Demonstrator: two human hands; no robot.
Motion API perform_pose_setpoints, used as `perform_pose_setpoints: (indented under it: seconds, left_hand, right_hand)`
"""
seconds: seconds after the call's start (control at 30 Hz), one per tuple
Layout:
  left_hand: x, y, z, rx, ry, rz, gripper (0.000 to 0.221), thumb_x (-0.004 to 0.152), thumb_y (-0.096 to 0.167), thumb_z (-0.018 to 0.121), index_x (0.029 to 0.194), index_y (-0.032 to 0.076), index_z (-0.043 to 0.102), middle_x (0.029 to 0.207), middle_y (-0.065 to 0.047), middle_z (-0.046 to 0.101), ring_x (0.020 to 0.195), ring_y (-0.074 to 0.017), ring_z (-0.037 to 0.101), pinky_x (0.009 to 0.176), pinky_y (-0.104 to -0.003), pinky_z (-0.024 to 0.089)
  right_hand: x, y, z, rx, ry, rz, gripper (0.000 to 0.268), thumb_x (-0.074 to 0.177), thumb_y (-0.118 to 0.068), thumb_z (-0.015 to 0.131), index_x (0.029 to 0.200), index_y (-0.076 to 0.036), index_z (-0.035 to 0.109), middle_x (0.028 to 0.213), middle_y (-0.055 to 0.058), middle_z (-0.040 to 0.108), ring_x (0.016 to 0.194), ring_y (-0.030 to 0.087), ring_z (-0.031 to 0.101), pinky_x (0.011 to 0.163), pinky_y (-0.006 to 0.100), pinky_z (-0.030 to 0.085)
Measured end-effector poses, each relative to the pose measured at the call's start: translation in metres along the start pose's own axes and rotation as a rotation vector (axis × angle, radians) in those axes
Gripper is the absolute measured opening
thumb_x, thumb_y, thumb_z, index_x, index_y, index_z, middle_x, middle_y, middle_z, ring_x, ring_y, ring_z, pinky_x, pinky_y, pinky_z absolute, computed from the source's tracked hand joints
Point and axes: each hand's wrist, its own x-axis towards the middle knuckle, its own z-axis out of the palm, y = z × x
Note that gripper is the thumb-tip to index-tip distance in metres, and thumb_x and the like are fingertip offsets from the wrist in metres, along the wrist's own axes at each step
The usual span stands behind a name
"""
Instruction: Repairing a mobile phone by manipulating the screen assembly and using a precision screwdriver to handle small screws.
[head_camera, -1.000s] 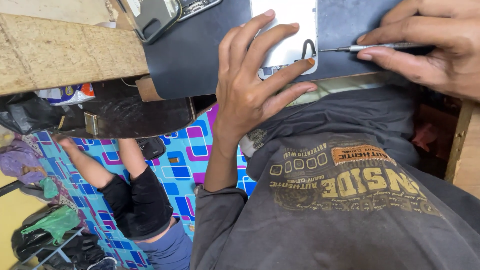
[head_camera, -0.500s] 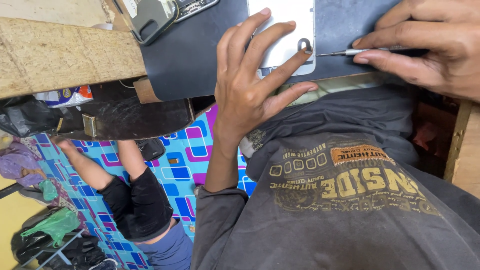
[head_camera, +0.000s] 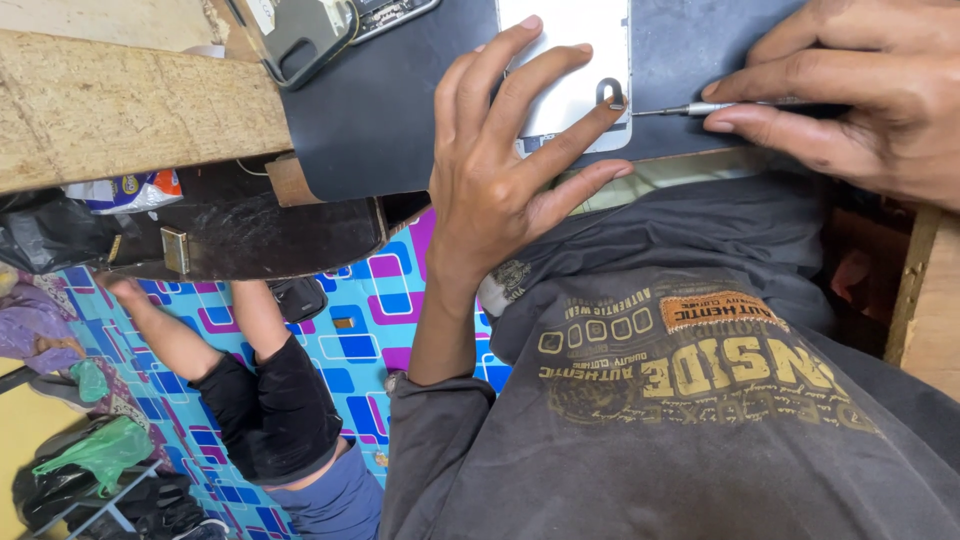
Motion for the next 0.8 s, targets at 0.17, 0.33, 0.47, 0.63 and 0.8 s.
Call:
perform_pose_setpoints:
  seconds: [0.17, 0.33, 0.47, 0.63, 0.8]
  left_hand:
    - [0.0, 0.0, 0.0, 0.002, 0.003, -0.007, 0.031, 0.104, 0.044, 0.078, 0.122, 0.019, 0.074, 0.137, -0.009, 0.058, 0.134, -0.0375, 0.051, 0.107, -0.059, 0.051]
    - [0.0, -0.001, -0.001, -0.003, -0.005, -0.001, 0.032, 0.105, 0.044, 0.082, 0.123, 0.02, 0.073, 0.138, -0.009, 0.057, 0.136, -0.0375, 0.049, 0.108, -0.059, 0.051]
    - [-0.001, 0.001, -0.002, -0.017, -0.01, -0.042, 0.03, 0.104, 0.044, 0.081, 0.122, 0.021, 0.074, 0.139, -0.009, 0.057, 0.136, -0.0382, 0.05, 0.107, -0.059, 0.051]
    - [-0.003, -0.003, 0.0, 0.0, -0.014, -0.013, 0.035, 0.105, 0.046, 0.086, 0.126, 0.022, 0.071, 0.141, -0.009, 0.055, 0.138, -0.0376, 0.048, 0.107, -0.059, 0.053]
    - [-0.002, -0.001, -0.001, -0.006, -0.008, -0.022, 0.033, 0.105, 0.045, 0.084, 0.124, 0.022, 0.071, 0.14, -0.009, 0.055, 0.137, -0.0381, 0.048, 0.107, -0.059, 0.053]
  right_hand:
    - [-0.005, 0.0, 0.003, 0.065, 0.015, 0.07, 0.019, 0.105, -0.001, 0.08, 0.117, 0.014, 0.079, 0.106, 0.024, 0.071, 0.089, 0.03, 0.065, 0.079, 0.037, 0.048]
    - [-0.008, -0.002, 0.004, -0.024, 0.008, 0.067, 0.02, 0.108, -0.007, 0.083, 0.123, 0.007, 0.082, 0.11, 0.019, 0.071, 0.096, 0.029, 0.066, 0.085, 0.039, 0.049]
    - [0.0, -0.011, 0.005, -0.026, -0.004, 0.014, 0.022, 0.106, -0.005, 0.082, 0.125, 0.008, 0.08, 0.112, 0.021, 0.07, 0.098, 0.032, 0.065, 0.087, 0.041, 0.051]
    - [-0.001, -0.009, 0.011, -0.007, 0.037, 0.005, 0.021, 0.108, -0.003, 0.083, 0.124, 0.01, 0.081, 0.11, 0.021, 0.07, 0.097, 0.031, 0.064, 0.084, 0.04, 0.051]
    - [0.001, -0.012, 0.009, 0.005, 0.027, 0.034, 0.019, 0.109, -0.001, 0.081, 0.124, 0.011, 0.08, 0.112, 0.022, 0.07, 0.098, 0.03, 0.065, 0.086, 0.039, 0.051]
